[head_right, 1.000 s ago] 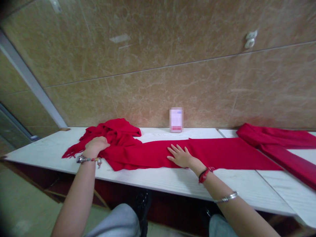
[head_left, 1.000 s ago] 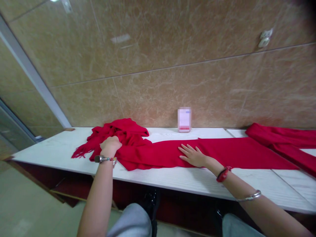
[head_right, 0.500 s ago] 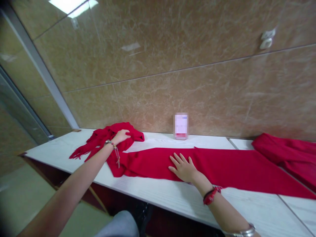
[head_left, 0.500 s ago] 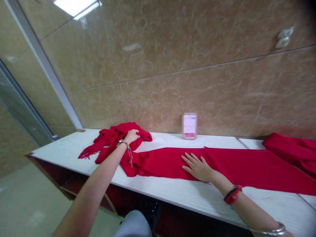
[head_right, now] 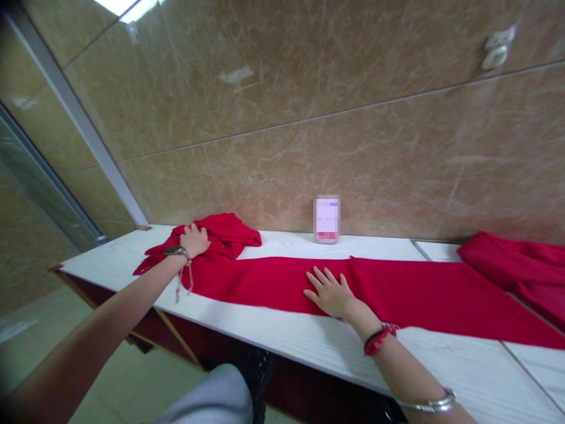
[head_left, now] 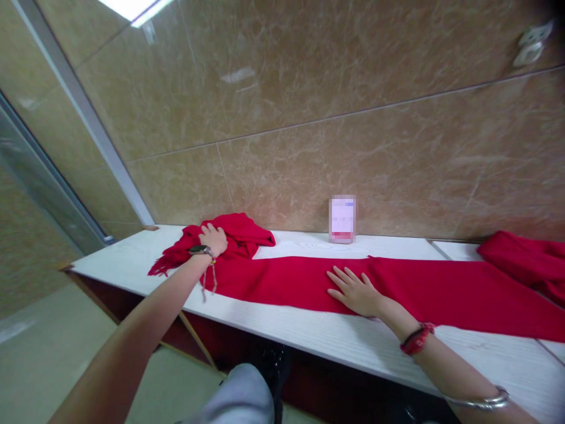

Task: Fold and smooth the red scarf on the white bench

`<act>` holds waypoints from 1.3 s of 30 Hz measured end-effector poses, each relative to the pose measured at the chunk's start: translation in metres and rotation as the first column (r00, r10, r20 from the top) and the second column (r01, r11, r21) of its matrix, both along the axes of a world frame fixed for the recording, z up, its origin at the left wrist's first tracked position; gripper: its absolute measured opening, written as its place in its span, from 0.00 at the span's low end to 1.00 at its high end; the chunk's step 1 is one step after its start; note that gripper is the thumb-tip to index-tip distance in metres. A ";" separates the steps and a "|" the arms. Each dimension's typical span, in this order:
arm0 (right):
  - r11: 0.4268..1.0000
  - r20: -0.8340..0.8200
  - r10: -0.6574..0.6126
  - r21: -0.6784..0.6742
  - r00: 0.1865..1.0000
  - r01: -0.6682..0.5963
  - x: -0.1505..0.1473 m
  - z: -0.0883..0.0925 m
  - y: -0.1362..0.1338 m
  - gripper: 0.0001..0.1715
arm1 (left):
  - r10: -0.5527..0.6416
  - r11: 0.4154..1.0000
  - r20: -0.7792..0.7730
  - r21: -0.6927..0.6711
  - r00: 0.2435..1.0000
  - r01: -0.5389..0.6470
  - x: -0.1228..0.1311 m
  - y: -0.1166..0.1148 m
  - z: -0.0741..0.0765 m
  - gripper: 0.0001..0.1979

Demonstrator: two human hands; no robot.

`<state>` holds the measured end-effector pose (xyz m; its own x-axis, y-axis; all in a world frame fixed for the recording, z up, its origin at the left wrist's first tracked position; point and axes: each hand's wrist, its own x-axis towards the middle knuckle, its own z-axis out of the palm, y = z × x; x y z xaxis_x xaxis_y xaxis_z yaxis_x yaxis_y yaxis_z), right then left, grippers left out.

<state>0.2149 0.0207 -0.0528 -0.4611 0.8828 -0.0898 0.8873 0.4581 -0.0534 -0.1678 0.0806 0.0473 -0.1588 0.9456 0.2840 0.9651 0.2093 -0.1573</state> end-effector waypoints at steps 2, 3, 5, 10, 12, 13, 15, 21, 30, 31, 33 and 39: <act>1.000 -0.001 0.003 0.003 1.000 -0.003 0.000 0.001 0.000 0.29 | -0.293 0.950 0.018 -0.108 0.956 0.293 0.033 -0.001 -0.015 0.25; 1.000 -0.001 0.001 0.002 1.000 -0.001 -0.001 0.002 -0.001 0.30 | -0.455 0.862 0.087 -0.204 0.886 0.463 0.047 -0.002 -0.022 0.25; 1.000 0.001 -0.015 0.000 1.000 0.015 -0.001 0.003 -0.001 0.31 | -0.577 0.715 0.231 -0.322 0.784 0.621 0.068 -0.001 -0.032 0.27; 0.999 -0.011 -0.040 -0.009 0.999 0.040 -0.001 0.006 -0.004 0.32 | -0.527 0.689 0.440 -0.280 0.727 0.669 0.068 0.013 -0.035 0.22; 1.000 -0.012 -0.019 -0.013 1.000 0.019 -0.001 0.008 -0.005 0.31 | -0.532 0.685 0.528 -0.191 0.661 0.703 0.060 0.022 -0.024 0.22; 1.000 -0.012 -0.013 -0.014 1.000 0.013 -0.002 0.009 -0.005 0.30 | -0.542 0.683 0.547 -0.157 0.638 0.714 0.058 0.025 -0.018 0.21; 1.000 -0.012 -0.016 -0.020 1.000 0.016 -0.002 0.009 -0.005 0.31 | -0.549 0.716 0.473 -0.158 0.689 0.680 0.060 0.027 -0.010 0.19; 1.000 -0.054 -0.009 -0.025 0.999 0.008 -0.002 0.003 0.002 0.33 | -0.523 0.829 0.188 -0.117 0.832 0.547 0.099 0.010 -0.038 0.21; 1.000 -0.080 -0.016 0.000 0.997 0.016 -0.001 0.001 0.003 0.34 | -0.626 0.656 0.409 -0.185 0.664 0.732 0.106 0.013 -0.016 0.13; 1.000 -0.081 -0.014 0.002 0.997 0.014 -0.001 0.001 0.003 0.34 | -0.669 0.632 0.409 -0.127 0.621 0.765 0.107 0.013 -0.007 0.13; 1.000 -0.077 -0.008 0.006 0.997 0.009 -0.001 0.000 0.003 0.34 | -0.730 0.611 0.349 -0.053 0.588 0.790 0.109 0.010 0.005 0.12; 0.999 -0.073 0.003 0.034 0.997 -0.001 -0.001 -0.001 0.002 0.33 | -0.702 0.661 0.275 -0.089 0.657 0.745 0.115 0.000 0.009 0.13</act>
